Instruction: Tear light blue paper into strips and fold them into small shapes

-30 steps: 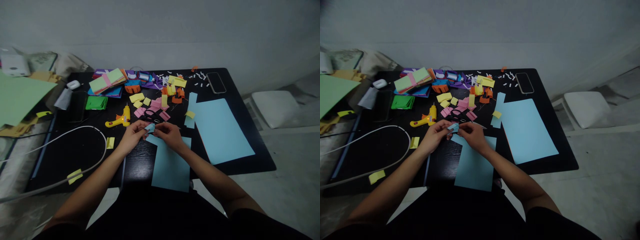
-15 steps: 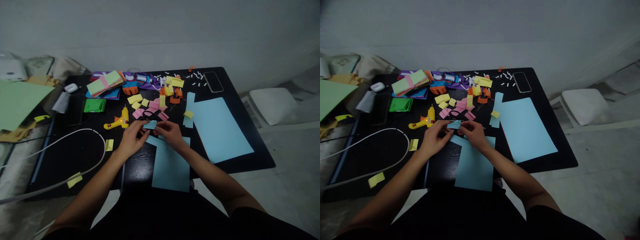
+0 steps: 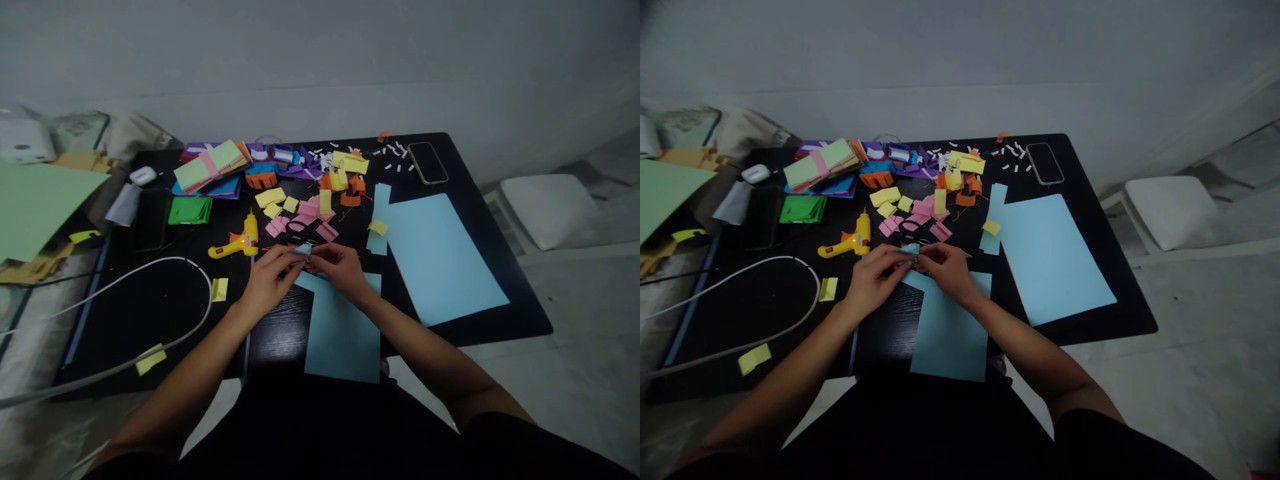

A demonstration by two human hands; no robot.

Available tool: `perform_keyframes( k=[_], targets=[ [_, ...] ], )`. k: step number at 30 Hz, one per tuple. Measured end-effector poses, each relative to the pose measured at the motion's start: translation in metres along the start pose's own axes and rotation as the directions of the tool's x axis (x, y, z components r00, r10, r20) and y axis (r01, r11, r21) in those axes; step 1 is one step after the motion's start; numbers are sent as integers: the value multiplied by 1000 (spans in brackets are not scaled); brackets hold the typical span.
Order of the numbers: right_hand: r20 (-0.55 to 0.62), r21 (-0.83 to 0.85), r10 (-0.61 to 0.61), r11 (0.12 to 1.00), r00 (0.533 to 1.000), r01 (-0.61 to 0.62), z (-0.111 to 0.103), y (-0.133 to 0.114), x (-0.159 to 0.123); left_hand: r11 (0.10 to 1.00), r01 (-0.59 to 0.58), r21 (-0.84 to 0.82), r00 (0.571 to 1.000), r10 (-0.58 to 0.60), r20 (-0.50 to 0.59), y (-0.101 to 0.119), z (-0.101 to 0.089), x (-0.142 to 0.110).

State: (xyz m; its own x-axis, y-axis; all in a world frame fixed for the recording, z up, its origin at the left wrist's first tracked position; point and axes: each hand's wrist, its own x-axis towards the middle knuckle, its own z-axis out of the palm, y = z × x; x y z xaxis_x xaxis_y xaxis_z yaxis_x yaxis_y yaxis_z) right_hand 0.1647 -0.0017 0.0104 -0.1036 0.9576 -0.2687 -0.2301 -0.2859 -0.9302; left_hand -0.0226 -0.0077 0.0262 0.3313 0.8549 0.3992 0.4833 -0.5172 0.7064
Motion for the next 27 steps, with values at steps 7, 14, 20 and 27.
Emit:
perform_keyframes(
  k=[7,14,20,27],
  targets=[
    [-1,28,31,999,1000,-31,0,3,1,988,-121,99,992,118,38,-8,1,-4],
    [1,40,36,999,999,-36,0,2,0,973,-181,144,983,173,63,-10,0,-6],
    [13,62,60,996,998,-61,0,-1,-1,961,-213,178,975,197,103,-9,-2,-5],
    [27,31,54,998,998,-54,-1,1,0,957,-201,209,973,170,156,-9,-5,-3]
  ],
)
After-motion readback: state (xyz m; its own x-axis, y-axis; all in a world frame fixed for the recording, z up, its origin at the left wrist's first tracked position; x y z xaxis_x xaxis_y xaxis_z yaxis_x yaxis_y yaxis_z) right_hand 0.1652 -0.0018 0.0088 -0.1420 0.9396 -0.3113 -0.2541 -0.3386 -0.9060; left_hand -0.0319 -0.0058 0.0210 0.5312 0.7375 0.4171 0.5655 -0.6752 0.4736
